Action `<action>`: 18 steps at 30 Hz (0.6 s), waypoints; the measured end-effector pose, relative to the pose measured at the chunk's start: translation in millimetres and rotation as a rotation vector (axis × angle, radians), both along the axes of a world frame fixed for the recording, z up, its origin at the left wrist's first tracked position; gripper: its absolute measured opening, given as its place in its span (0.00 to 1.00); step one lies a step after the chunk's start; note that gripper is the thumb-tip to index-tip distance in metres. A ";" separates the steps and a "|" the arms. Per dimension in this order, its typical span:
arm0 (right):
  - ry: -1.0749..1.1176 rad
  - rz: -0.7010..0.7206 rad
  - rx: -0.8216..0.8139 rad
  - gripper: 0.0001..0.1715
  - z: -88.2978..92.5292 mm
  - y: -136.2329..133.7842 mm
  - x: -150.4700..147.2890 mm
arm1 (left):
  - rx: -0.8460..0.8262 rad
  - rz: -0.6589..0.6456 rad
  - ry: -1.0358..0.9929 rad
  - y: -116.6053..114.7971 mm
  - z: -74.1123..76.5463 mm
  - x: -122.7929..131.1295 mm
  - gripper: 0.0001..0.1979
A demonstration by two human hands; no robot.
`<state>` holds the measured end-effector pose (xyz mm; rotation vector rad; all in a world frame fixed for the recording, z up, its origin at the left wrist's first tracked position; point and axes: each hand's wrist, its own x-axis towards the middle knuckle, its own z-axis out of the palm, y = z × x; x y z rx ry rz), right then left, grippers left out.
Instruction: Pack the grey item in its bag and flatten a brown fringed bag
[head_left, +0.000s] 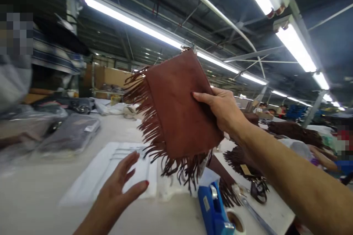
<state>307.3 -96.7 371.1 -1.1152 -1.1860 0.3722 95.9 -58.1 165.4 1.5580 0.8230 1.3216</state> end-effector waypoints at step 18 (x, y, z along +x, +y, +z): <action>0.970 0.550 -0.585 0.23 -250.5 -88.9 -189.7 | -0.369 -0.029 0.767 -15.1 -5.6 -203.9 0.23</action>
